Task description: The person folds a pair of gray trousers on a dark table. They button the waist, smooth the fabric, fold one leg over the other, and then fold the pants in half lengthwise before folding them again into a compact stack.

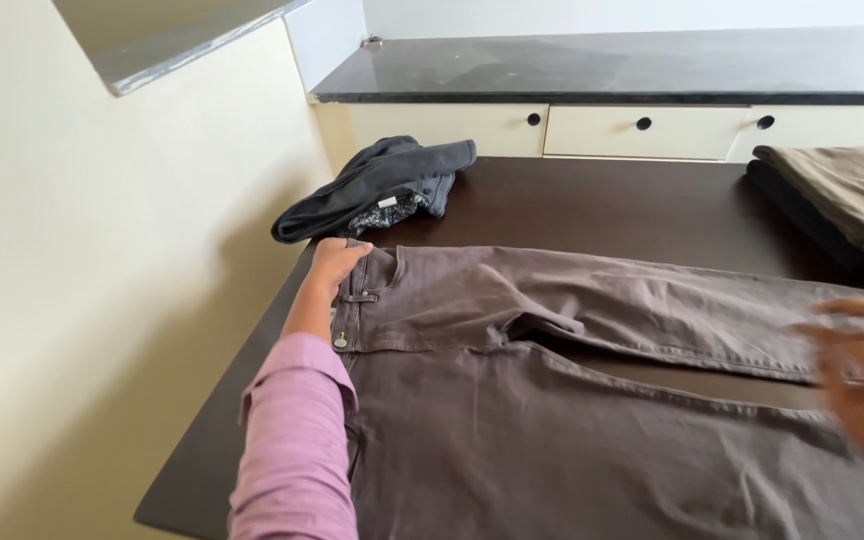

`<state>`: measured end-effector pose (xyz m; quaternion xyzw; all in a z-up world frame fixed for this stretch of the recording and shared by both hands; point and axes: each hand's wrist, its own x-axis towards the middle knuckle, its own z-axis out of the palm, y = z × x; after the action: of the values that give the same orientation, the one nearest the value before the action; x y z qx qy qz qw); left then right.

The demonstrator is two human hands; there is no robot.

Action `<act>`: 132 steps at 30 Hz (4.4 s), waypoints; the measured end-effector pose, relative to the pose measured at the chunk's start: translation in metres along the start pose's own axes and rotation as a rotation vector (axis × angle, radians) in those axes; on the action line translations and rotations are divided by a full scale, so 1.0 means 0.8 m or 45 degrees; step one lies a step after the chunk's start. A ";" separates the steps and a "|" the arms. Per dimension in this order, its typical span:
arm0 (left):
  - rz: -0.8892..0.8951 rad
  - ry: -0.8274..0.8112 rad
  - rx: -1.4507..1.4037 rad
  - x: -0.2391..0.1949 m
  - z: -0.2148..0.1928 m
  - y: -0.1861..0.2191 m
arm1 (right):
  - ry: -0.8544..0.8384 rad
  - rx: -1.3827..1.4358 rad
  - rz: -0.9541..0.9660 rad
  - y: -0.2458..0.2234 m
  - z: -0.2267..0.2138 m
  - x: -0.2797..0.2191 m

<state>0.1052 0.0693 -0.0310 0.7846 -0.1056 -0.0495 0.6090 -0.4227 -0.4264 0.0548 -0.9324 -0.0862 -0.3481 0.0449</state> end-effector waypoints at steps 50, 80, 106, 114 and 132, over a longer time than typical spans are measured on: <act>0.031 0.397 -0.293 -0.017 -0.016 -0.032 | -0.667 0.049 0.136 -0.264 0.339 0.284; 1.008 -0.170 1.301 -0.108 0.107 0.061 | -0.332 0.041 0.166 -0.262 0.362 0.266; 1.505 -0.051 1.689 -0.220 0.127 0.156 | -0.752 -0.374 1.120 0.260 0.003 -0.153; 1.269 -0.205 1.277 -0.323 0.165 0.161 | -0.416 -0.400 0.637 0.165 -0.028 -0.113; 1.383 -0.359 1.510 -0.318 0.133 0.157 | -0.324 -0.649 0.513 0.359 0.017 -0.211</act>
<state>-0.1777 -0.0029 0.0502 0.8022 -0.5554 0.2185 0.0124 -0.4844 -0.7280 -0.0735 -0.9478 0.1844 -0.2236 -0.1328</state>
